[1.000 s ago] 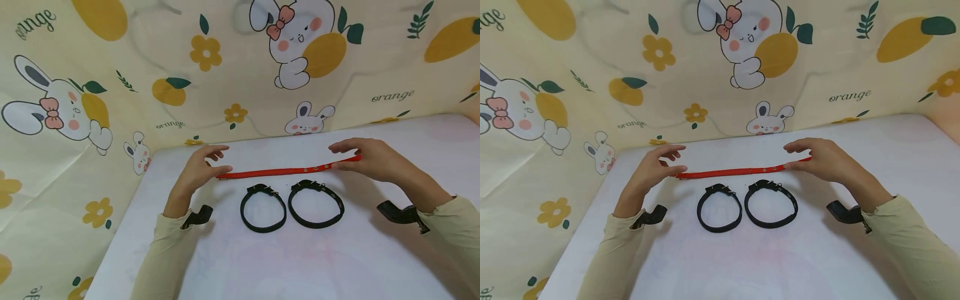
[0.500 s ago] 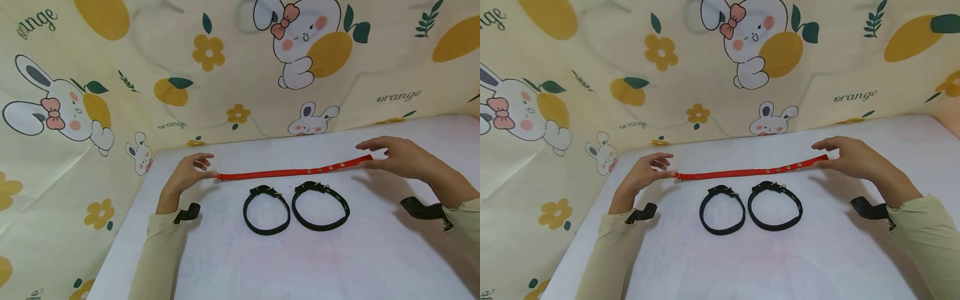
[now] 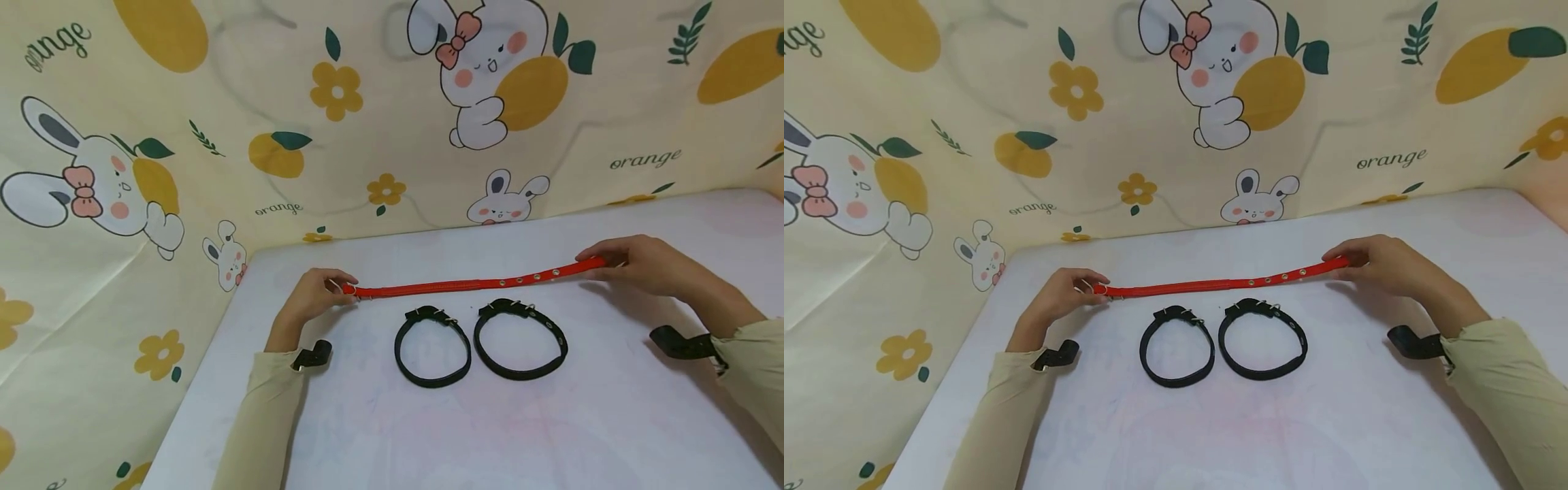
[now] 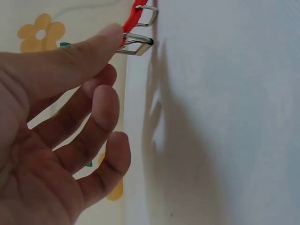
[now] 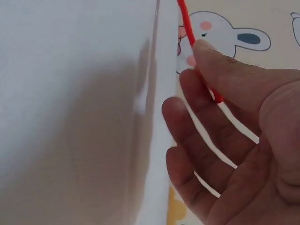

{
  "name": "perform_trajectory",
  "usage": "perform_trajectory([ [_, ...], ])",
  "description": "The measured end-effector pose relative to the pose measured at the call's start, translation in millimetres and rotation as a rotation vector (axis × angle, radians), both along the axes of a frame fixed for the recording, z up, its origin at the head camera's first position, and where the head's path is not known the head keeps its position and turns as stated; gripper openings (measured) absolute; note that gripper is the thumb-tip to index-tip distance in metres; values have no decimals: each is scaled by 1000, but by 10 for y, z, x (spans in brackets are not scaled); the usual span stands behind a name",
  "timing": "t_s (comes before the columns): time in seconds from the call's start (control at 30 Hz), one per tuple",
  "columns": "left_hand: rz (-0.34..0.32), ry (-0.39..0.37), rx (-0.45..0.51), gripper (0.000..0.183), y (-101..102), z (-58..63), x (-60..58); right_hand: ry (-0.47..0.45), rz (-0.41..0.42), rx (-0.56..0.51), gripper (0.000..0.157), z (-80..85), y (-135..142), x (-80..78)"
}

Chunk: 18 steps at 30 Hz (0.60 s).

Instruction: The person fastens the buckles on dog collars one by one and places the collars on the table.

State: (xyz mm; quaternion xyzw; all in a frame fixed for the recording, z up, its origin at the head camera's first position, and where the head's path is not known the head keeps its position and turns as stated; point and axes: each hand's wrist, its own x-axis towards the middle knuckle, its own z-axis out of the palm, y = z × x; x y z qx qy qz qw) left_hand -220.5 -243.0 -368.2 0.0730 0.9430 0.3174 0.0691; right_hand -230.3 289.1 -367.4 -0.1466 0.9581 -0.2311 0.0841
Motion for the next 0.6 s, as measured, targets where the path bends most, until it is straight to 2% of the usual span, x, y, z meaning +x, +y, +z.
perform_trajectory([
  [0.23, 21, -11, -9, 29, -1, -26, -5, -51, -41, -39, 41, -49, 12, -16],
  [0.43, 24, -16, 28, 30, -22, -39, -25, -48, -50, -47, 42, -49, 27, -11],
  [0.6, 54, 0, 77, 29, -31, -44, -33, -22, -46, -86, 40, -9, 24, -9],
])
